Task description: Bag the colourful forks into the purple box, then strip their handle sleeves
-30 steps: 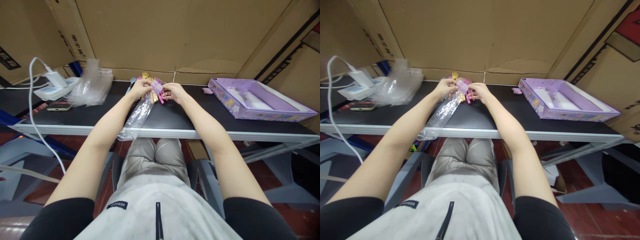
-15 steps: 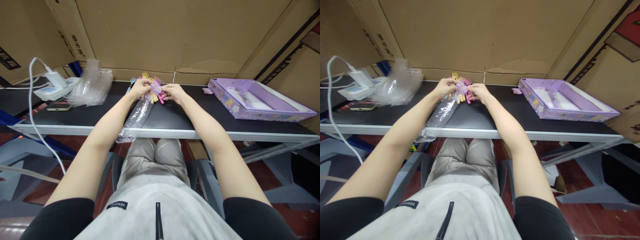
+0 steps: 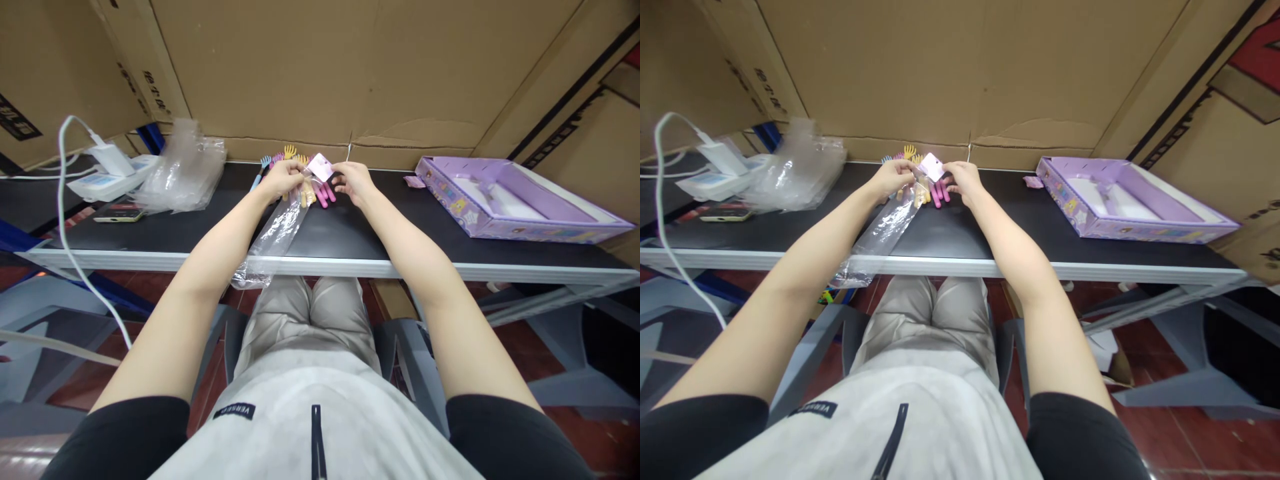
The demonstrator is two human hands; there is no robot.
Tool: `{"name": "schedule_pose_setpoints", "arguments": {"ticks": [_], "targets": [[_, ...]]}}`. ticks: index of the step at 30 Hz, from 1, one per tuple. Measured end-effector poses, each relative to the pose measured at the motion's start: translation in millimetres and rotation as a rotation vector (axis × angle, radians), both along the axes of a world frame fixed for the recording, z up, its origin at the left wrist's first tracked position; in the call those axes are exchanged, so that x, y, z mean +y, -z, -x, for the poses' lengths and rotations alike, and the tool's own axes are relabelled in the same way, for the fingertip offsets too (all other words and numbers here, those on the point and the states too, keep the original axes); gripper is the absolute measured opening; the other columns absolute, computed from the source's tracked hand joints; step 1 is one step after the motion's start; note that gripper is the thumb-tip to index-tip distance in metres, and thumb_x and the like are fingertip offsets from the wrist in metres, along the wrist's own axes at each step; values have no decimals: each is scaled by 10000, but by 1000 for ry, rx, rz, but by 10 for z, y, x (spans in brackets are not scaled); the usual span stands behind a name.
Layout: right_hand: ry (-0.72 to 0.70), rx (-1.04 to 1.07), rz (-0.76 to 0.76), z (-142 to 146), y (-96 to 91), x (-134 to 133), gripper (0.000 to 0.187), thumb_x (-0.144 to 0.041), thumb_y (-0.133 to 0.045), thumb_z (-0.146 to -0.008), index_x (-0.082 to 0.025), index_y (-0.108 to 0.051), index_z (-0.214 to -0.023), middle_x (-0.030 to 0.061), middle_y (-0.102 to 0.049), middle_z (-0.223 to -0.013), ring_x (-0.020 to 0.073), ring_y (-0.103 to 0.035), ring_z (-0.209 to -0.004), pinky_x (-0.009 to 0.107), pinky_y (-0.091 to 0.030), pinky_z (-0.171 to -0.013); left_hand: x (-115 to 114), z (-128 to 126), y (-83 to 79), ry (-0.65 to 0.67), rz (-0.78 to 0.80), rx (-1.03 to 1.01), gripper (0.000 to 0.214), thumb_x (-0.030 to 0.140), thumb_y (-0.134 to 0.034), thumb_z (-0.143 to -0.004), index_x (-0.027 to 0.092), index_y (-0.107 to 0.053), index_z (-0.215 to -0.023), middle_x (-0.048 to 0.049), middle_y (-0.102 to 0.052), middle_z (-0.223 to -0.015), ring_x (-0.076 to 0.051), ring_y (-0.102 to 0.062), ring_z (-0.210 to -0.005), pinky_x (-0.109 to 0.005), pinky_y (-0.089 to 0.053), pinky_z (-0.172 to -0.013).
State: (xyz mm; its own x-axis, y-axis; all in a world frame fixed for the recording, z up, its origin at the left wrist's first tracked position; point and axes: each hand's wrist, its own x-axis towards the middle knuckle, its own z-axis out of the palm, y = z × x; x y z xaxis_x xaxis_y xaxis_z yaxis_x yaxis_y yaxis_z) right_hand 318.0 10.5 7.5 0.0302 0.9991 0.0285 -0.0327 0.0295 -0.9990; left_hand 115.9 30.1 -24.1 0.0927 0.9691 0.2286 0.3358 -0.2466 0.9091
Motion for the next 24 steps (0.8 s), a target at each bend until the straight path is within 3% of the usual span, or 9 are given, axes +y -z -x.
{"name": "schedule_pose_setpoints", "arguments": {"ticks": [5,9,14,17,21,24], "targets": [[131,91,13,-146,-39,164,244,-143,-787,-930,-239,-565,-899,-67,-634,-731,79,-618,-549,155,-476,-503,36,48,36,-33,-8,-37,202,52,-675,-775,207,-705,-901,27,-609,-609,-137,-579,-507,-236,-466,-565],[219,158,32,-332,-81,296,142,-202,-677,-1049,-229,-594,-937,-41,-677,-772,83,-648,-591,161,-523,-566,3,55,5,-34,-20,-43,200,40,-665,-769,211,-703,-866,20,-612,-614,-133,-560,-523,-239,-464,-566],[460,257,18,-736,-168,429,324,-170,-460,-1205,-204,-585,-909,-21,-673,-787,57,-606,-582,155,-543,-620,-23,47,-5,-53,-6,-44,183,35,-659,-791,196,-714,-861,4,-634,-671,-143,-596,-554,-293,-534,-669],[603,302,-4,-1033,-209,455,406,-143,-434,-1233,-230,-523,-847,-54,-590,-742,32,-549,-545,136,-514,-614,-12,49,9,-36,-18,-62,164,41,-683,-802,187,-729,-862,2,-632,-682,-146,-618,-575,-314,-568,-729],[735,351,15,-1391,-184,421,497,-102,-492,-1224,-233,-484,-744,-82,-521,-678,-10,-479,-506,134,-436,-579,-6,45,11,-44,-17,-57,153,50,-689,-791,198,-714,-822,24,-605,-627,-134,-592,-545,-290,-562,-696],[816,161,29,-1569,-122,386,532,-58,-487,-1204,-252,-459,-709,-95,-469,-626,-24,-453,-503,158,-420,-587,-15,41,2,-47,-10,-48,145,65,-687,-794,204,-718,-823,35,-591,-593,-137,-592,-532,-273,-547,-656]]}}
